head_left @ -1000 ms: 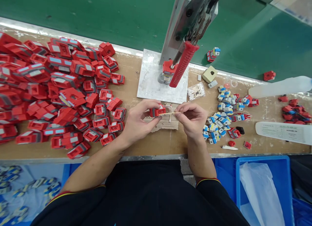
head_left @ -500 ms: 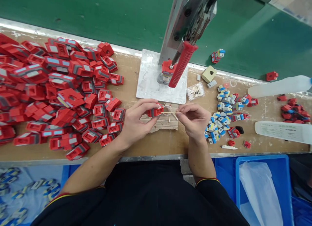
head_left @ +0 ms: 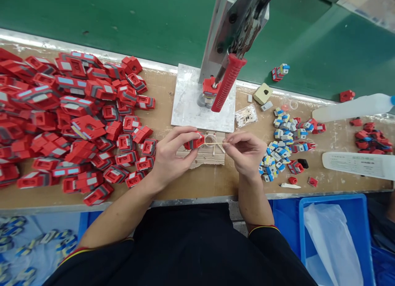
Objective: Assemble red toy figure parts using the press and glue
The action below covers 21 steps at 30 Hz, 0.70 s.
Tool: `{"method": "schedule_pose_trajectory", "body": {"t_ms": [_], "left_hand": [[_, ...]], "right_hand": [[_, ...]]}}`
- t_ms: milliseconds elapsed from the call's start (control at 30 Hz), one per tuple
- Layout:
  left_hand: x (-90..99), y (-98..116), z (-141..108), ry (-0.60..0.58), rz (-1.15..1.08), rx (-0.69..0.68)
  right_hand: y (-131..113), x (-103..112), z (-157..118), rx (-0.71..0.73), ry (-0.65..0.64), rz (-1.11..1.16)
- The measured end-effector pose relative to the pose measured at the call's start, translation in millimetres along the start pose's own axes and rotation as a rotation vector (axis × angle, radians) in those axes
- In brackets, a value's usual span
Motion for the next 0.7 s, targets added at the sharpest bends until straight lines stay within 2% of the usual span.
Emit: {"method": "schedule_pose_trajectory", "body": {"t_ms": [100, 167, 233, 300, 367, 467, 533, 633, 667, 700], "left_hand": [[1.2, -3.4, -0.5, 0.024, -0.072, 0.065], [1.3, -6.9, -0.6, 0.040, -0.166, 0.117], [1.4, -10.2, -0.5, 0.055, -0.268, 0.146], [2.4, -12.5, -0.6, 0.068, -0.350, 0.148], [4.5, -14.2, -1.1, 0.075, -0.404, 0.148], [9.1, -16.6, -1.8, 0.091, -0.471, 0.201], [12.5, -17.4, -0.7, 0.141, -0.558, 0.259], [15.3, -18.1, 3.1, 0.255, -0.745, 0.377], [15.4, -18.2, 4.6, 0.285, -0.801, 0.418], [15.1, -18.3, 5.9, 0.304, -0.850, 0.456]], "right_hand": [[7.0, 19.2, 5.8, -0.029, 0.139, 0.009], [11.1, 29.6, 8.7, -0.026, 0.150, -0.031], [13.3, 28.1, 9.7, 0.004, 0.001, -0.105], [13.2, 15.3, 7.8, 0.067, -0.233, -0.199], [11.4, 1.5, 5.5, 0.157, -0.401, -0.275], [9.4, 0.7, 7.1, 0.250, -0.498, -0.280], [10.8, 25.7, 11.0, 0.230, -0.421, -0.259], [10.6, 93.4, 9.2, 0.137, -0.092, -0.394], [8.8, 112.9, 4.5, 0.117, -0.045, -0.500], [7.1, 126.1, -1.6, 0.107, -0.072, -0.621]]}}
Point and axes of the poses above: each hand's wrist, its own z-axis towards the middle knuckle, its own x-axis out of the back of the hand, y = z × x, the point moved 4 cm from there along z, towards the middle knuckle, and after that the axes turned 15 degrees about -z, right-handed, at the moved point
